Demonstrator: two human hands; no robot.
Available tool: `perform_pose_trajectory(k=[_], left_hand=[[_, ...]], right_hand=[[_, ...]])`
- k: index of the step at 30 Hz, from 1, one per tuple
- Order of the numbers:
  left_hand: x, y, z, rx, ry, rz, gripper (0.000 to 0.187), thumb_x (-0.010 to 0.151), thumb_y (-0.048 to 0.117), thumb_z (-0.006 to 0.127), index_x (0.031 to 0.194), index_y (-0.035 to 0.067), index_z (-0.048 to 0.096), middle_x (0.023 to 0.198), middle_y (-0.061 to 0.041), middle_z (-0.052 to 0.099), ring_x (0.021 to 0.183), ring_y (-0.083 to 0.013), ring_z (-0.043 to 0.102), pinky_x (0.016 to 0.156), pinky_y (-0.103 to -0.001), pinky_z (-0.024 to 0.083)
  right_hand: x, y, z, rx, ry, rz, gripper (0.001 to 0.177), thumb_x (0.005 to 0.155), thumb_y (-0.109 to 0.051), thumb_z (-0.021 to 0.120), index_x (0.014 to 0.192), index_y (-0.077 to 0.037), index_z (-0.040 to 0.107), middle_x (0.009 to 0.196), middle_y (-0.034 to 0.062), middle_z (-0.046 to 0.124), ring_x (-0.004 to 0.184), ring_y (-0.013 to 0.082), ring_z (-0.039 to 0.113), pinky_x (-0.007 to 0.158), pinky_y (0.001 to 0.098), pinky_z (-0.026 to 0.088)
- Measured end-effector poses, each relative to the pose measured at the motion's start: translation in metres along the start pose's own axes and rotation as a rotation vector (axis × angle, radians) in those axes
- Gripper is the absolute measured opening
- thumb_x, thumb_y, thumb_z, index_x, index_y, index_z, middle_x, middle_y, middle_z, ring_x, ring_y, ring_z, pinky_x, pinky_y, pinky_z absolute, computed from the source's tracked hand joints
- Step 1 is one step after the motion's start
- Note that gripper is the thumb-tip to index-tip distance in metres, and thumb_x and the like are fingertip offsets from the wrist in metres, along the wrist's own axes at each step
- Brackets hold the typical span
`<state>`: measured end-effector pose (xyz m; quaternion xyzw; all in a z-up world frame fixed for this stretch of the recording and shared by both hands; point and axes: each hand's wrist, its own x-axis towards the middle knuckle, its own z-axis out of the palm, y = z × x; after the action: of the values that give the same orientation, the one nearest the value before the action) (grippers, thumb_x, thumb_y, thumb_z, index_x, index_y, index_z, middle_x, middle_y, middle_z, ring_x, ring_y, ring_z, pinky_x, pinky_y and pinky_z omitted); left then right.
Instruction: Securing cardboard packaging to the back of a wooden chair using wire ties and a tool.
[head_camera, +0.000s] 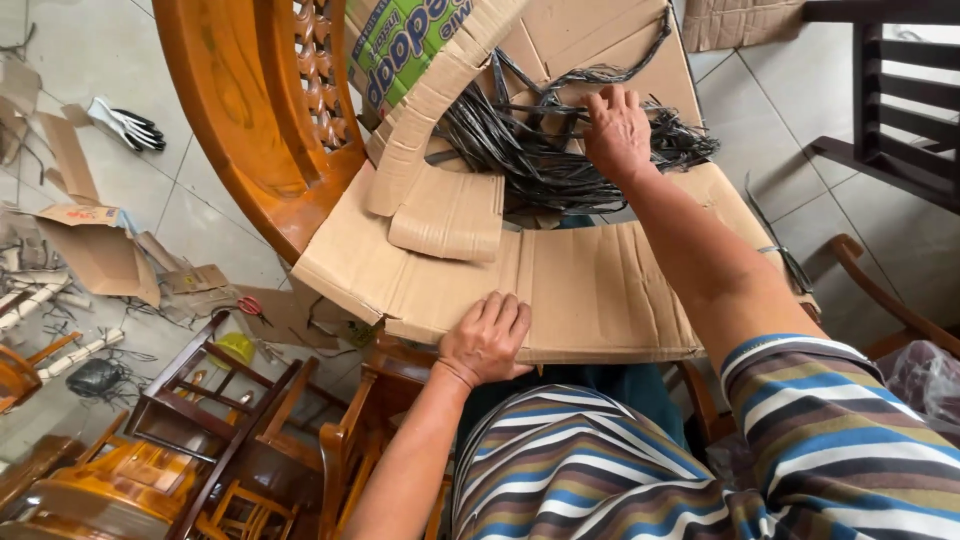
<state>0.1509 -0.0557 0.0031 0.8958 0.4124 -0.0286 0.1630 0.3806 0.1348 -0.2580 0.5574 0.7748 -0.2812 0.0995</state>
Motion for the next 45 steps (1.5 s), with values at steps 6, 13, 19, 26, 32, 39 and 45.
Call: perform_pose_trajectory(k=[6,13,19,26,32,39,45], left_hand=[[-0.002,0.001,0.004,-0.005,0.014,-0.005,0.099,0.06,0.082,0.08,0.118,0.003,0.067,0.111,-0.017,0.069,0.101,-0.0311,0.065,0.09,-0.039,0.055],[-0.008,0.009,0.034,-0.071,0.239,-0.056,0.073,0.086,0.069,0.049,0.109,0.001,0.063,0.094,-0.017,0.057,0.089,-0.033,0.061,0.079,-0.039,0.051],[-0.006,0.005,0.019,-0.066,0.25,-0.024,0.076,0.08,0.074,0.052,0.117,0.008,0.064,0.083,-0.006,0.054,0.079,-0.0253,0.061,0.073,-0.035,0.052],[-0.013,0.005,0.033,-0.244,0.24,-0.125,0.092,0.088,0.076,0.045,0.149,0.007,0.046,0.09,-0.007,0.063,0.079,-0.0241,0.069,0.07,-0.037,0.057],[-0.014,-0.002,0.04,-0.428,0.235,-0.159,0.079,0.085,0.066,0.057,0.145,0.016,0.043,0.092,-0.003,0.065,0.08,-0.0258,0.072,0.069,-0.041,0.058],[-0.001,-0.012,0.001,-0.752,-0.053,-0.312,0.05,0.088,0.046,0.055,0.131,0.026,0.041,0.099,0.001,0.076,0.094,-0.0327,0.076,0.086,-0.053,0.059],[-0.004,0.005,-0.017,-0.62,-0.012,0.027,0.046,0.101,0.057,0.055,0.138,0.029,0.061,0.156,-0.008,0.045,0.127,-0.043,0.06,0.093,-0.058,0.059]], right_hand=[[0.012,-0.009,0.003,-0.017,0.021,0.013,0.019,0.106,-0.016,0.051,0.106,-0.009,0.068,0.098,0.0145,0.066,0.09,0.0345,0.055,0.072,0.0443,0.042],[-0.069,-0.047,-0.084,0.048,0.182,-0.167,0.014,0.099,-0.028,0.065,0.092,-0.017,0.06,0.066,0.0077,0.063,0.064,0.0344,0.069,0.058,0.0489,0.053],[-0.187,-0.104,-0.174,0.207,-0.002,0.052,0.021,0.104,-0.042,0.056,0.11,-0.023,0.062,0.083,0.0123,0.071,0.086,0.0393,0.073,0.072,0.0562,0.057],[-0.322,-0.16,-0.172,0.388,0.125,0.175,0.012,0.1,-0.033,0.06,0.109,-0.026,0.065,0.082,0.0117,0.072,0.086,0.0377,0.072,0.069,0.0554,0.056],[-0.384,-0.204,-0.174,0.498,0.008,0.291,0.019,0.101,-0.031,0.058,0.113,-0.02,0.067,0.091,0.0158,0.076,0.093,0.0429,0.072,0.076,0.0575,0.056],[-0.419,-0.229,-0.154,0.563,-0.042,0.473,0.026,0.104,-0.035,0.054,0.121,-0.02,0.066,0.102,0.02,0.076,0.104,0.0454,0.07,0.085,0.0591,0.054],[-0.432,-0.232,-0.126,0.657,0.037,0.611,0.026,0.105,-0.038,0.055,0.119,-0.021,0.069,0.09,0.0202,0.076,0.097,0.0455,0.071,0.085,0.0576,0.055]])
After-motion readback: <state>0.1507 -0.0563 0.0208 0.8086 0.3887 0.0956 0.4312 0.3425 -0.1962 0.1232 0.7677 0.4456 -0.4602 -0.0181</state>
